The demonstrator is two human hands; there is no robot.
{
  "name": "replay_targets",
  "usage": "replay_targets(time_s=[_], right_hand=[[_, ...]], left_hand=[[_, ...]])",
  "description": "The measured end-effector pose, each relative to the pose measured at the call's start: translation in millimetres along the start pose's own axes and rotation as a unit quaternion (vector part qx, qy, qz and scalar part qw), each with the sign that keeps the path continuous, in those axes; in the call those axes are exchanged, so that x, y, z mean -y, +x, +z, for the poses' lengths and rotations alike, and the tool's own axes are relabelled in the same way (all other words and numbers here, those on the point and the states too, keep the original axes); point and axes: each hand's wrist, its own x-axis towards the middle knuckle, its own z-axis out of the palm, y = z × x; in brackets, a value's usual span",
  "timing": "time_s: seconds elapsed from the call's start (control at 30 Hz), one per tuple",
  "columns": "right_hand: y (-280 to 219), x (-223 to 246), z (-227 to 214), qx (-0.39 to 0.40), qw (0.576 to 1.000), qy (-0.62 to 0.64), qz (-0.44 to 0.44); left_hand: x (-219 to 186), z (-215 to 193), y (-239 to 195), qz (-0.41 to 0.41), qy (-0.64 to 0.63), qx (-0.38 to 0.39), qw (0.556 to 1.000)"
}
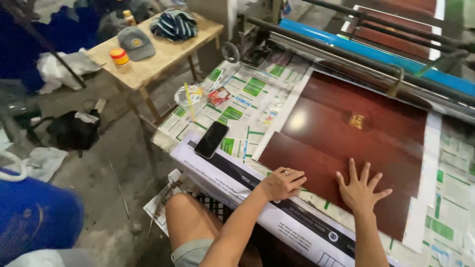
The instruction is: Laminating or mounting printed book covers onto a rigid backing using a manual roller machine and smoothing them with a cloth.
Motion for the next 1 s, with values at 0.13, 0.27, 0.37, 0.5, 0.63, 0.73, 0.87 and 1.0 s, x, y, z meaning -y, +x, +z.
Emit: replay_targets(time_s=[0.13,0.27,0.37,0.5,0.63,0.73,0.87,1.0], right_hand=[[22,-4,8,-0.005,1.0,0.008,0.002],[44,-6,9,0.012,1.0,0.02,0.016],[59,-6,10,0.014,0.999,0.025,0.02],[82,-10,9,0.031,0.999,0.026,0.022],[100,-13,8,0.026,0.999,0.026,0.019],[113,-13,12,0.023,0.999,0.023,0.018],[73,10,14,-0.036,0.999,0.009,-0.008],[-36,32,43,-0.214,0.967,-0.048,-0.129]], left_hand=[[-2,-4,2,0.002,0.017,-0.001,1.0],[-5,-8,3,0.0,0.008,0.0,1.0],[-4,-7,2,0.003,0.012,-0.004,1.0],[-4,-5,2,0.003,0.015,-0.005,1.0],[-1,1,-1,0.003,0.013,-0.007,1.0],[3,1,-3,0.014,0.025,-0.006,1.0],[5,-20,5,-0.01,-0.023,0.039,0.999],[5,-38,19,-0.097,-0.107,0.088,0.986]])
